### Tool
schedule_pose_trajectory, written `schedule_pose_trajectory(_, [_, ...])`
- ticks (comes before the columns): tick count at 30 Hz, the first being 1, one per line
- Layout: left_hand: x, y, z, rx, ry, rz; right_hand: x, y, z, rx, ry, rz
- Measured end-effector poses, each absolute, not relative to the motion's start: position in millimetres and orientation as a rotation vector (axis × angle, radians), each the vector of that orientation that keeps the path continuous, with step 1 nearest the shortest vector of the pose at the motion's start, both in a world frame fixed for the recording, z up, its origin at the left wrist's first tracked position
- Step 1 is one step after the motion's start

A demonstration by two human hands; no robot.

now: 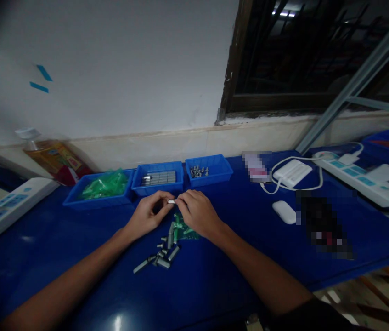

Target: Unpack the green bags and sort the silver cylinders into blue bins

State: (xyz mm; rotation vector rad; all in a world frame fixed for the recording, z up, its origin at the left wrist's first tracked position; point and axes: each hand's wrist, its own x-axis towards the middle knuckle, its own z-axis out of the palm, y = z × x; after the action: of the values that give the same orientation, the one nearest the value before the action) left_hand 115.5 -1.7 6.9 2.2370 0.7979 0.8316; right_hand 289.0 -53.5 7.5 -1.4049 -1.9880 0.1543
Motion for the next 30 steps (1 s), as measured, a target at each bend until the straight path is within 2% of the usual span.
schedule_pose_trajectory(5, [109.5,5.6,35.3,2.546,0.801,0.847,290.0,-54.9,13.5,-1.397,-1.902,0.18])
schedule_pose_trajectory(8, [99.3,35.7,60.5,2.718,1.067,0.878,289.6,-57.0,17.4,-1.377,-1.846,0.189])
schedule_pose_trajectory(10, [92.4,64.6,68.8,2.853,1.256,0.769,289.8,-57.9,17.8,-1.366,-1.845,0.208])
schedule_pose_trajectory(15, [86.2,115.6,57.9,2.933,1.45,0.42,291.9,-56.6,14.9,-1.362,-1.861,0.242])
schedule_pose_trajectory(20, [86.7,112.9,50.3,2.932,1.505,0.399,295.7,-53.4,12.0,-1.394,-1.868,0.288])
schedule_pose_trajectory(30, [84.6,103.8,56.4,3.011,1.271,0.471,297.4,-51.4,8.4,-1.385,-1.969,0.331])
